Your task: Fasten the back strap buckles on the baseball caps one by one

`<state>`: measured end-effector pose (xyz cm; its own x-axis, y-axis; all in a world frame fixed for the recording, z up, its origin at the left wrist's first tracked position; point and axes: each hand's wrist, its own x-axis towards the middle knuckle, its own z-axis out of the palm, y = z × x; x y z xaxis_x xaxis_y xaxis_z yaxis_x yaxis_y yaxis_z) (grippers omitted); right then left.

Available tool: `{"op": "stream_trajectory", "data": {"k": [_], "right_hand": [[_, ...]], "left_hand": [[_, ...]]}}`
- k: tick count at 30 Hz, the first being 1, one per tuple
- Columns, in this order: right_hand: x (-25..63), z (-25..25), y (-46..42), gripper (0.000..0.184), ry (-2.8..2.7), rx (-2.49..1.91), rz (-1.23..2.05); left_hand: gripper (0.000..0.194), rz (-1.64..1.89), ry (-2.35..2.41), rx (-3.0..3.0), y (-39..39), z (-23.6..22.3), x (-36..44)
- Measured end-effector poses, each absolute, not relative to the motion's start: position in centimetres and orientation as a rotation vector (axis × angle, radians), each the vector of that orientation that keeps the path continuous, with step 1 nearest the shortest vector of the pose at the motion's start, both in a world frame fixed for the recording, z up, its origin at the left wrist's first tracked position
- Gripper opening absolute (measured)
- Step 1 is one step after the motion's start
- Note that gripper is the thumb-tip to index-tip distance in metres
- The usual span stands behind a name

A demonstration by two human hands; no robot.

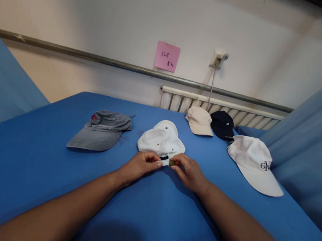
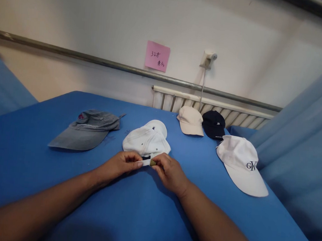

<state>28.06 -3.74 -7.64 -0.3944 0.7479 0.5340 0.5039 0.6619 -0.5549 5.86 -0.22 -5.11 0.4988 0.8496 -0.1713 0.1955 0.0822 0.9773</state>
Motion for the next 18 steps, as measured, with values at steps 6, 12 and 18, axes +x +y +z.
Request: {"op": "stream_trajectory", "data": {"k": [6,12,18], "right_hand": [[28.04,-7.54,-3.79,0.018,-2.121,-0.971,0.381],[27.95,-7.43,-3.81,0.015,-2.137,-0.984,0.389],[27.99,-7.34,-3.91,0.016,-2.154,-0.971,0.420]], "left_hand": [[0.035,0.588,0.935,1.477,-0.24,-5.02,5.68],[0.034,0.537,0.941,1.515,-0.29,-4.79,5.64],[0.033,0.504,0.930,1.576,-0.37,-4.54,5.68]]}}
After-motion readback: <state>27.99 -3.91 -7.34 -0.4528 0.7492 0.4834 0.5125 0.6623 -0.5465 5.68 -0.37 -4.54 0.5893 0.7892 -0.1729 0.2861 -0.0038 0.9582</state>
